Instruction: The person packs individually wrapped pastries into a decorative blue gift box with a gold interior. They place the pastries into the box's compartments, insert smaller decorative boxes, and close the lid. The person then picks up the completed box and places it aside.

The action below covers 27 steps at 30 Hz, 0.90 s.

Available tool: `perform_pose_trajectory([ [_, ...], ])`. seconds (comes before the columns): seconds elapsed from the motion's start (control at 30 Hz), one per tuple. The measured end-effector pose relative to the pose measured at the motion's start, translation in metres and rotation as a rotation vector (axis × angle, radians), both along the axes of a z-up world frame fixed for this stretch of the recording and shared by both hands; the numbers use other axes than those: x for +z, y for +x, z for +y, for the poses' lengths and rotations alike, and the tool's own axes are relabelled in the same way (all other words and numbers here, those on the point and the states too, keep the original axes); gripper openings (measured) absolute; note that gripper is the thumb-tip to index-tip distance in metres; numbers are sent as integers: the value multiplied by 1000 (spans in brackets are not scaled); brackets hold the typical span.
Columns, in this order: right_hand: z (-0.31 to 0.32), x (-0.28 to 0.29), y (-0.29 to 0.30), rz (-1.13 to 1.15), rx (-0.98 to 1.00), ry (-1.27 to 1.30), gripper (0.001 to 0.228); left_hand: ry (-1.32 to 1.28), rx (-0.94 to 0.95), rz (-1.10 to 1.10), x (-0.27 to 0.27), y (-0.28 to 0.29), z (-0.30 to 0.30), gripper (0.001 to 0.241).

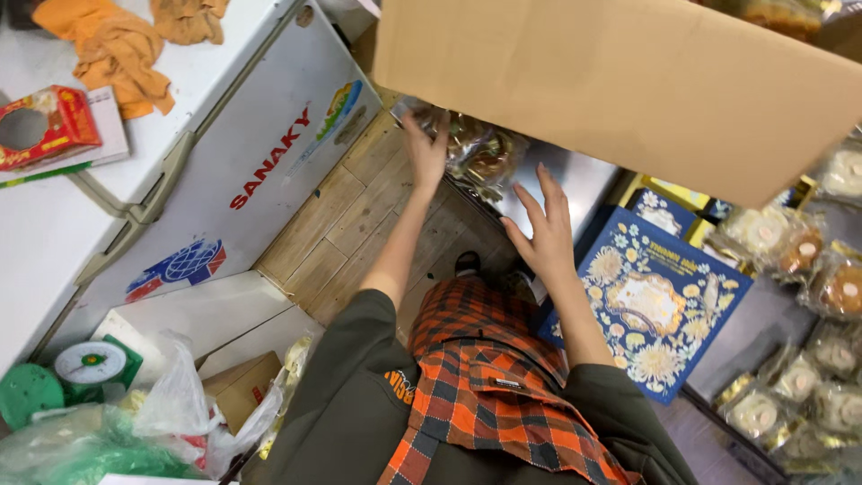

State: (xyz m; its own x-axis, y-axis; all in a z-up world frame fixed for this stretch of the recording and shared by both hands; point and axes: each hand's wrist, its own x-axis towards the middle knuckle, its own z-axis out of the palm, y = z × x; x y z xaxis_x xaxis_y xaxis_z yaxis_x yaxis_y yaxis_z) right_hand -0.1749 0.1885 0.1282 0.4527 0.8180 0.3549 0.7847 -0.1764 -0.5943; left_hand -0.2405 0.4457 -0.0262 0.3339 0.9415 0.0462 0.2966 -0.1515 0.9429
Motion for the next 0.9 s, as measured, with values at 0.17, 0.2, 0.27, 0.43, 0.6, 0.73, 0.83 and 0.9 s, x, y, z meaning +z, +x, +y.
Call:
perform_pose_trajectory([
  [0.17, -78, -26, 4, 14, -159, -135, 43, 205, 111, 262, -1, 13, -11, 99],
  [0.2, -95, -30, 5, 9, -207, -163, 42, 224, 109, 274, -3, 16, -13, 100],
  [0.27, -124, -38, 4, 50, -282, -178, 40, 267, 109, 293, -9, 23, -12, 102],
  [0.43, -173, -43, 2, 135, -395, -151, 39, 286, 175, 403, -34, 25, -5, 99],
  [0.6, -243, 29, 37, 111, -485, 54, 30, 402, 227, 250, -6, 18, -26, 97],
  [0.73, -333, 154, 45, 133, -528, 833, 42, 469, 82, 172, 45, 11, -96, 85],
  [0.83, -382, 243, 13, 330, -33, 809, 32, 578, -115, 65, 63, 27, -182, 81],
  [0.9, -391, 263, 14, 256, 87, 690, 32, 511, -311, -40, 66, 44, -251, 83],
])
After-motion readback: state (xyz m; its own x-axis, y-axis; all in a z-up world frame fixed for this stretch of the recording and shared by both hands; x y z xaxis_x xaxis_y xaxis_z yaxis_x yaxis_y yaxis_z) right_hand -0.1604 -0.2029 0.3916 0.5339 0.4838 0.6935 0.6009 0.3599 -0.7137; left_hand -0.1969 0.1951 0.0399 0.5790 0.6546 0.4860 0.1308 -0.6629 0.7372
